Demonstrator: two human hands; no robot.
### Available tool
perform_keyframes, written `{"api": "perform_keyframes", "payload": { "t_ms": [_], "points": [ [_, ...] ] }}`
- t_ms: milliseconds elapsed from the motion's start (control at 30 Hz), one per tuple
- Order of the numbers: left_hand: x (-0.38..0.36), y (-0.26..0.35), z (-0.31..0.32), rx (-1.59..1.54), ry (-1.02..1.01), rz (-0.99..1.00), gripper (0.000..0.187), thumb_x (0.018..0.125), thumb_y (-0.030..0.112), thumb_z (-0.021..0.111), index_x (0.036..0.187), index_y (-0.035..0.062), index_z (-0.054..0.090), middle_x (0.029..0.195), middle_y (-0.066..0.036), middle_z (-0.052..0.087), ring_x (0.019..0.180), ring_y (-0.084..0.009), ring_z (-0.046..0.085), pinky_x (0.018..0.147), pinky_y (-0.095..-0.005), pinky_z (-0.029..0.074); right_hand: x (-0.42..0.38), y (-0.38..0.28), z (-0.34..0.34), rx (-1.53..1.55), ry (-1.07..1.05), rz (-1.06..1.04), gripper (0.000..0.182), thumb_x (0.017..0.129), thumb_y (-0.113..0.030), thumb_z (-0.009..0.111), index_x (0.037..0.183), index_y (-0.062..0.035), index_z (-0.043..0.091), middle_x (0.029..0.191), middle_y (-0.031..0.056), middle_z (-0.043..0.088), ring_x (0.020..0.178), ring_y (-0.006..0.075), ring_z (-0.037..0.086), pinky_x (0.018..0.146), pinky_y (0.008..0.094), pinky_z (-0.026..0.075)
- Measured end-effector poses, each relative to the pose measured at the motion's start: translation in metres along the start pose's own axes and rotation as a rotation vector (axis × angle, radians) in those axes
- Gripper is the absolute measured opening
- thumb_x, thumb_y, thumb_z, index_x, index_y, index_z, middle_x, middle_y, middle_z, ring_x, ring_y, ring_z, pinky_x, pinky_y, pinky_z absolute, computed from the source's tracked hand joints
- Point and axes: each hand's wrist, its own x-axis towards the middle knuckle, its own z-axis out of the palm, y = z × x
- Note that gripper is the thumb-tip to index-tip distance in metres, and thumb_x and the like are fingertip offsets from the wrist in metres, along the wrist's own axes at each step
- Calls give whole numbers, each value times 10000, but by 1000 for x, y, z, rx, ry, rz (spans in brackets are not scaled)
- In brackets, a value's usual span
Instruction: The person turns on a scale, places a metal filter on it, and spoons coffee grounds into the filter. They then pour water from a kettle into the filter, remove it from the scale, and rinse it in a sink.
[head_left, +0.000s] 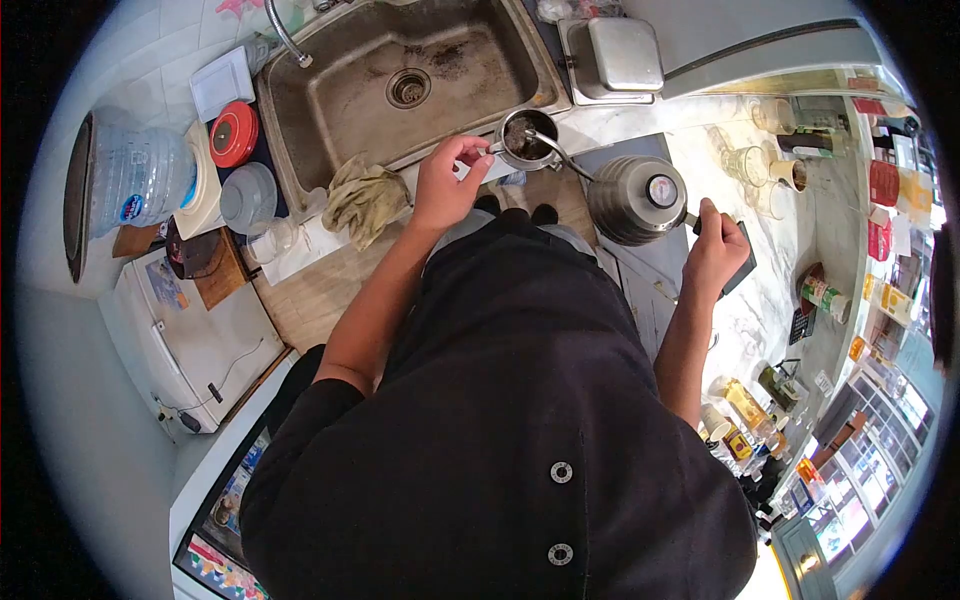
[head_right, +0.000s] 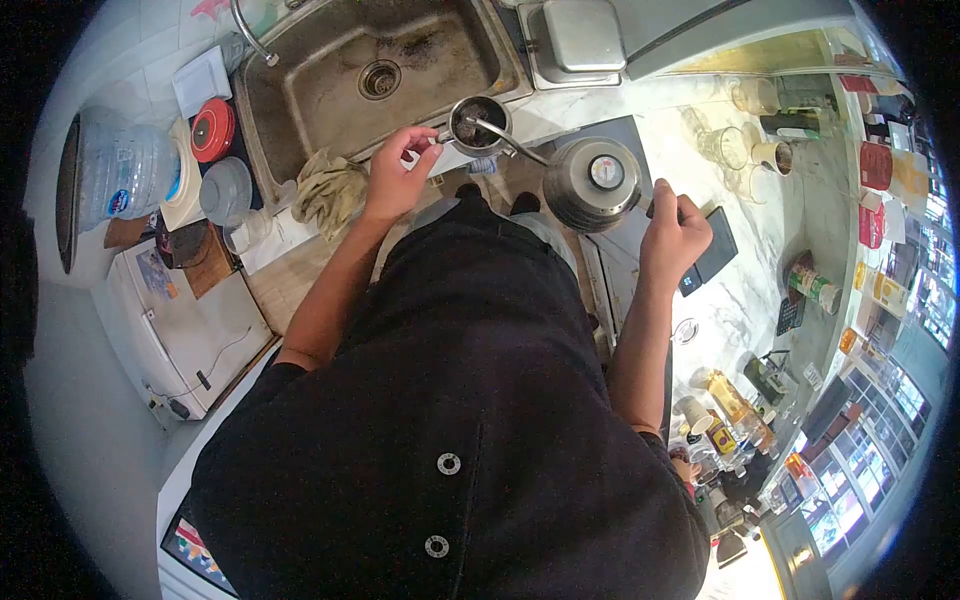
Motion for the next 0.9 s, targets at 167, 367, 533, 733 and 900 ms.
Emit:
{"api": "perform_keyframes", "payload": {
  "t_ms": [167, 367, 533, 733, 900],
  "points": [
    [-1, -1, 1, -20, 8, -7, 230, 878, 109, 753, 1098, 61, 708, 887, -57, 694, 819, -161, 674, 750, -314, 514, 1, 1, 4, 39, 12, 7, 434, 911, -122, 729, 559, -46, 487, 576, -55, 411, 559, 57, 318, 534, 276, 248],
    [-1, 1, 1, -35, 21, 13, 231, 875, 107, 759, 1094, 56, 708, 873, -55, 690, 804, -159, 670, 751, -312, 517, 8, 6, -5, 2, 17, -40, 412, 880, -183, 741, 578, 6, 534, 570, -51, 446, 570, 57, 360, 537, 265, 269],
    [1, 3, 2, -21, 21, 7, 237, 879, 115, 762, 1102, 58, 706, 889, -51, 698, 815, -153, 670, 752, -313, 516, 10, 4, -13, -12, 11, -56, 411, 882, -185, 743, 580, 9, 543, 577, -48, 455, 570, 57, 366, 537, 263, 271],
    [4, 6, 7, -52, 30, -29, 248, 896, 141, 759, 1123, 60, 702, 926, -50, 718, 837, -146, 676, 742, -313, 514, 9, 4, -18, -25, 34, -28, 402, 888, -190, 739, 588, 17, 569, 569, -26, 491, 560, 67, 400, 538, 260, 303],
    [6, 5, 6, -43, 23, -22, 239, 895, 151, 762, 1109, 59, 708, 942, -60, 719, 838, -146, 675, 728, -307, 509, 11, 4, -20, -56, 45, -22, 403, 891, -189, 736, 587, 21, 574, 564, -21, 493, 555, 70, 402, 535, 261, 308]
  ]
}}
